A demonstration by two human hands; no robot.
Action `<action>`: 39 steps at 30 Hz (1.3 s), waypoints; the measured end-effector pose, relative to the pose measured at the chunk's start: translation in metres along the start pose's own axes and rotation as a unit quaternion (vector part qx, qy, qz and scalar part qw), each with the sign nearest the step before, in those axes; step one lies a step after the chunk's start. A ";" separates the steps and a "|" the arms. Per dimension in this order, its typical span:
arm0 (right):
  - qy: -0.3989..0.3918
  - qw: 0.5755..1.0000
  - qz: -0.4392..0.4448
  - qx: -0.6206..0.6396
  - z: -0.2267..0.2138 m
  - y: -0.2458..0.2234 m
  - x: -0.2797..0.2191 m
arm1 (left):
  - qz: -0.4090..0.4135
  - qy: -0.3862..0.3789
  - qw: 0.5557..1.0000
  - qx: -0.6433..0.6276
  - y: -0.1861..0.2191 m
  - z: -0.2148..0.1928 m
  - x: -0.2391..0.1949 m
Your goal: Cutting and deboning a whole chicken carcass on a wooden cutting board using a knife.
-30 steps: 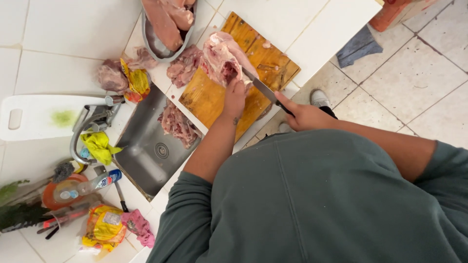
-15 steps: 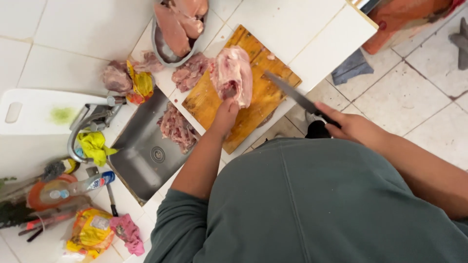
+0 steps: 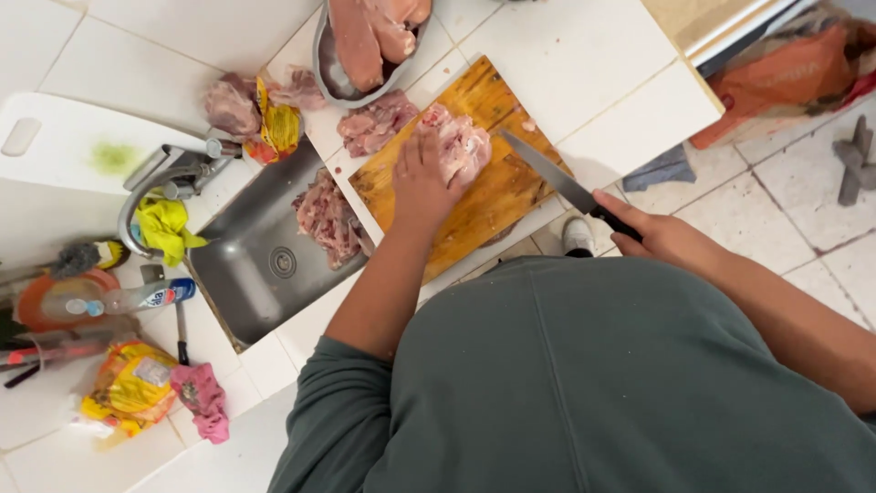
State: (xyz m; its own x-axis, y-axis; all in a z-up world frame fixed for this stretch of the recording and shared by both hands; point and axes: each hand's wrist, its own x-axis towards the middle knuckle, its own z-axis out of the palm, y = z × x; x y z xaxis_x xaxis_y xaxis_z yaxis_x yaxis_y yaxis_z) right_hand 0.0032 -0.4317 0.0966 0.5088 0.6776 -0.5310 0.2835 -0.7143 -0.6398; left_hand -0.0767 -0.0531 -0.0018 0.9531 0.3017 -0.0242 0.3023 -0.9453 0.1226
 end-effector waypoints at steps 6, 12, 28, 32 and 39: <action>-0.033 0.982 -0.054 -0.177 -0.031 -0.018 0.020 | 0.064 0.009 0.991 -0.115 -0.013 -0.032 0.013; -0.071 0.879 -0.101 -0.461 -0.081 -0.072 0.036 | 0.058 -0.075 0.990 -0.105 -0.014 -0.058 0.032; -0.095 0.780 -0.114 -0.608 -0.130 -0.153 0.051 | 0.030 -0.120 0.989 -0.086 0.001 -0.065 0.060; -0.103 0.765 -0.127 -0.622 -0.133 -0.171 0.050 | 0.018 -0.176 0.976 -0.126 -0.006 -0.060 0.067; -0.129 0.789 -0.124 -0.589 -0.124 -0.179 0.059 | 0.054 -0.155 0.979 -0.120 0.026 -0.109 0.052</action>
State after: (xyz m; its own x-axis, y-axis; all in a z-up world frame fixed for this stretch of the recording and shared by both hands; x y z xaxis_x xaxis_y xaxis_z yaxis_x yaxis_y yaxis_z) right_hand 0.0835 -0.2856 0.2484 0.1810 0.7265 -0.6629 0.9833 -0.1199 0.1371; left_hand -0.0208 -0.0487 0.1083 0.9491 0.1148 -0.2932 0.2233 -0.9020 0.3696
